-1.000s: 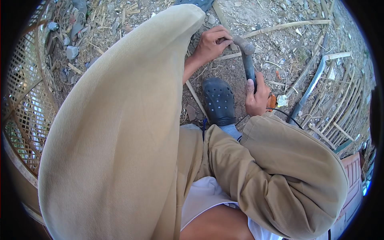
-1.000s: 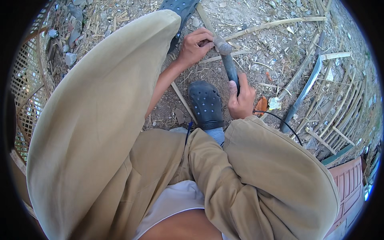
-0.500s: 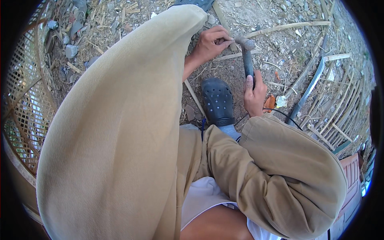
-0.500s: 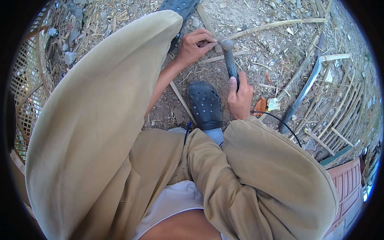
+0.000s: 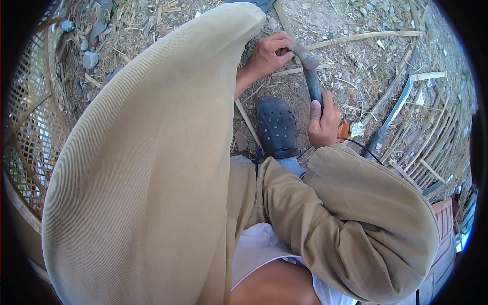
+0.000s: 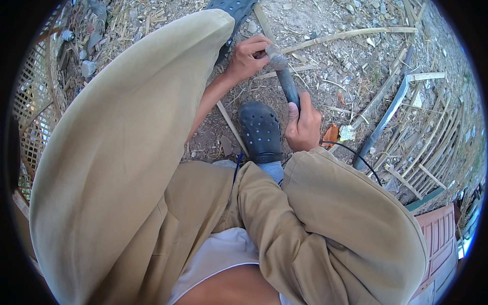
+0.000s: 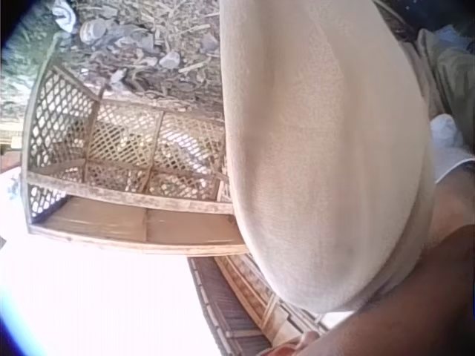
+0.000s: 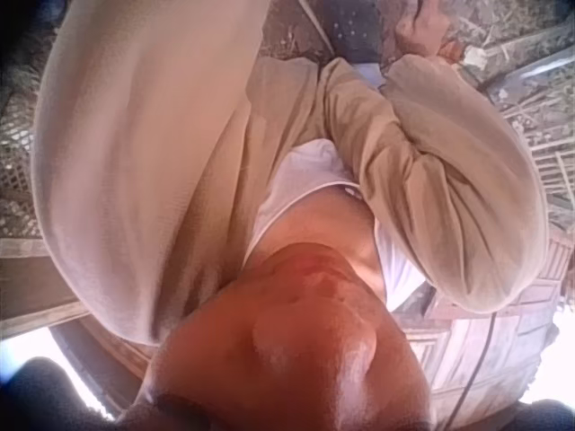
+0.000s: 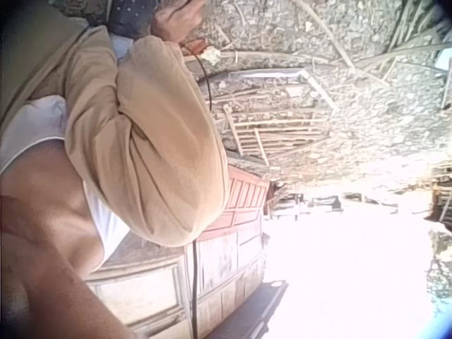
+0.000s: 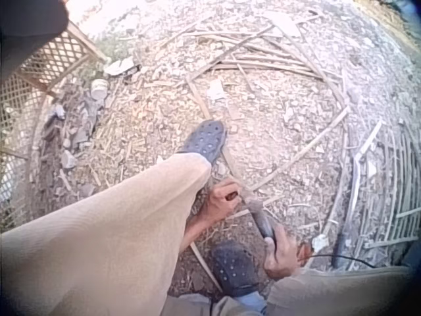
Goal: The person constructs a small rectangular frame by hammering nails into thin strips of bamboo while sitting on the ground.
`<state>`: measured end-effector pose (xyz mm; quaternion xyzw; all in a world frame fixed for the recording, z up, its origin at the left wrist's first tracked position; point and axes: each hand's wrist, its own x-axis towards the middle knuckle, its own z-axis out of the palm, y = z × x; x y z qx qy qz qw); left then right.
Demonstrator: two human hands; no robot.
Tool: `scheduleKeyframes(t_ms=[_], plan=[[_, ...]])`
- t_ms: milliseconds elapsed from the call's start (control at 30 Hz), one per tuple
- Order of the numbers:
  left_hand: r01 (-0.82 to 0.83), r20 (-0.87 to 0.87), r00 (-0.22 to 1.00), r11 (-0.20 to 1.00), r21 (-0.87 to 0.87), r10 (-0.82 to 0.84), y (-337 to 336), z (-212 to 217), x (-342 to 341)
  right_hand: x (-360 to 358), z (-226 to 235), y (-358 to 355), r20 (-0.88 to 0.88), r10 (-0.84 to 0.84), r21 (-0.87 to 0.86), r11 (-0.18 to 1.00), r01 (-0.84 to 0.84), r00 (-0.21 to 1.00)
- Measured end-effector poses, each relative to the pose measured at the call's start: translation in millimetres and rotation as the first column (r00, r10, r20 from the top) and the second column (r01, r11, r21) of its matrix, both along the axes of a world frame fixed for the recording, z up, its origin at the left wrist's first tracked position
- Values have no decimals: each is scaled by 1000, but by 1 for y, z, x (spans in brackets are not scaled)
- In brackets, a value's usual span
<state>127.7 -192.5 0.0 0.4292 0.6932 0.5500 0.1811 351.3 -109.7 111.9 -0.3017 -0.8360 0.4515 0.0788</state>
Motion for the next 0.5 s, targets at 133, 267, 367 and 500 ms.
scheduleKeyframes(t_ms=[133, 267, 367, 500], plan=[[40, 104, 994, 999, -24, -37, 1, -1, -6, -4, -5, 3, 82, -21, -73, 997, 27, 996], [9, -43, 999, 996, 88, -5, 1, -7, -4, -6, 1, 1, -14, 0, 70, 998, 1, 1000], [1, 14, 1000, 1000, -4, -1, -4, -8, -4, -3, -10, -3, 59, -9, -10, 1000, 10, 998], [19, -21, 1000, 996, 83, -18, 5, -11, -7, 0, -1, -1, 51, -16, -1, 1000, 16, 999]])
